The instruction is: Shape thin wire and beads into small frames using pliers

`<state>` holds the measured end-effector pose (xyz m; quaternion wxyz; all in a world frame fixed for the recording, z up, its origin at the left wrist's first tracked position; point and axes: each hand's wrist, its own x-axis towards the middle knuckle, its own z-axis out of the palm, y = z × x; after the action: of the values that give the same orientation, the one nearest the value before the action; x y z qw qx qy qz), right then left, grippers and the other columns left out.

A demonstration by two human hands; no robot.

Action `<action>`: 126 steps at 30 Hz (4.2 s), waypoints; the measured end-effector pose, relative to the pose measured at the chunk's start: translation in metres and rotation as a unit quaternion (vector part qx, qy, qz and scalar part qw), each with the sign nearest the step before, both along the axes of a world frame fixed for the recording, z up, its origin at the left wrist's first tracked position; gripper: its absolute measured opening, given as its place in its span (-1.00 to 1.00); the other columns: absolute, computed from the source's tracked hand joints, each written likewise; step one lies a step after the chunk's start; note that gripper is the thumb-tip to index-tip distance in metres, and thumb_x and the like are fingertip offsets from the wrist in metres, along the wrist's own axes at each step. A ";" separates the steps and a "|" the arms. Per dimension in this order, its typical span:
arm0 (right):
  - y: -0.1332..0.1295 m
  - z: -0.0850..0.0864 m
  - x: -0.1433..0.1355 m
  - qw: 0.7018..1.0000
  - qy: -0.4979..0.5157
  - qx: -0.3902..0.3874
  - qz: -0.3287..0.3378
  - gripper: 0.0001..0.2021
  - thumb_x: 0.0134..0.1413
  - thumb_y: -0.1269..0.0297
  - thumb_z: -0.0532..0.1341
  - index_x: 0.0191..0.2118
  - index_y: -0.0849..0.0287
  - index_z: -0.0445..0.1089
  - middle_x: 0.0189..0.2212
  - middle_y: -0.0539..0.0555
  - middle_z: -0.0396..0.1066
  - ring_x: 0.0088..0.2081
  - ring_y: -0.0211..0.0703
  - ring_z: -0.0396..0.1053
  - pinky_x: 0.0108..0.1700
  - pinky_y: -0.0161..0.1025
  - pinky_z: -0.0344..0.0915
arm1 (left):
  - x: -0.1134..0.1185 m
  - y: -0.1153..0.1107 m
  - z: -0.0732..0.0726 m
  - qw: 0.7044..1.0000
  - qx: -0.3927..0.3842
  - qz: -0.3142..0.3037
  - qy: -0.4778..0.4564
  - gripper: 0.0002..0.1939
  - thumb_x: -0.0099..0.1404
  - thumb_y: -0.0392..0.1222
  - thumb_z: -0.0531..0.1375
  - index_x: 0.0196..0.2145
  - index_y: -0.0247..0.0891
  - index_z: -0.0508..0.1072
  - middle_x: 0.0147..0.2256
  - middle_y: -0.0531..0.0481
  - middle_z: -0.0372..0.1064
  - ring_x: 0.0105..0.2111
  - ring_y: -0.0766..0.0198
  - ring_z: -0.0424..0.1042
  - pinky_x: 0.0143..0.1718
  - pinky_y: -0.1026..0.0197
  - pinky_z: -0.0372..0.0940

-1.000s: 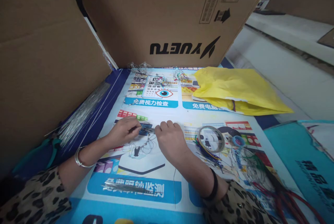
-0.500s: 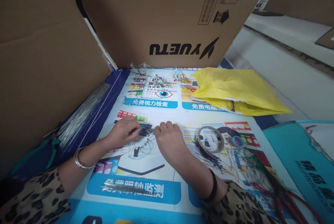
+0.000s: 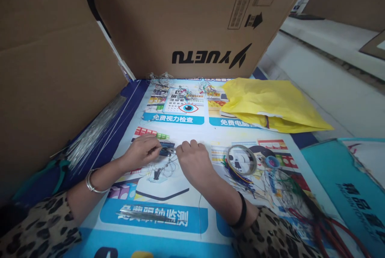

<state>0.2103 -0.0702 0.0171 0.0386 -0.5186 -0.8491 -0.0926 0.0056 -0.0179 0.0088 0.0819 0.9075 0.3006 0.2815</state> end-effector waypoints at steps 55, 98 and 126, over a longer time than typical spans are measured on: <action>0.001 0.005 0.003 1.000 -0.001 0.001 -0.010 -0.90 0.05 0.49 0.11 -0.32 0.19 0.33 -0.40 0.09 0.32 -0.33 -0.10 0.16 -0.36 -0.19 -0.09 | 0.000 0.003 0.001 0.998 -0.060 -0.002 0.001 -0.85 0.23 -0.36 0.03 -0.49 -0.26 0.27 -0.57 0.07 0.23 -0.52 0.34 0.22 -0.44 0.30 0.12; -0.002 0.010 -0.003 1.000 -0.024 -0.012 -0.009 -0.91 0.02 0.48 0.14 -0.31 0.24 0.33 -0.39 0.15 0.33 -0.33 -0.09 0.19 -0.38 -0.19 -0.04 | 0.002 0.003 -0.005 0.997 -0.071 0.033 0.015 -0.85 0.20 -0.34 0.05 -0.52 -0.26 0.27 -0.58 0.08 0.22 -0.52 0.34 0.22 -0.44 0.29 0.09; -0.007 0.014 -0.014 0.996 -0.044 -0.051 -0.053 -0.86 0.04 0.50 0.10 -0.28 0.24 0.35 -0.38 0.16 0.33 -0.33 -0.03 0.27 -0.42 -0.16 0.10 | 0.003 0.002 -0.005 0.994 -0.087 0.053 0.029 -0.86 0.19 -0.34 0.04 -0.52 -0.27 0.25 -0.57 0.08 0.23 -0.51 0.34 0.21 -0.43 0.29 0.07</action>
<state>0.1961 -0.0775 0.0311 -0.0298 -0.5595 -0.8249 -0.0740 0.0089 -0.0156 0.0034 0.1370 0.8874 0.3744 0.2313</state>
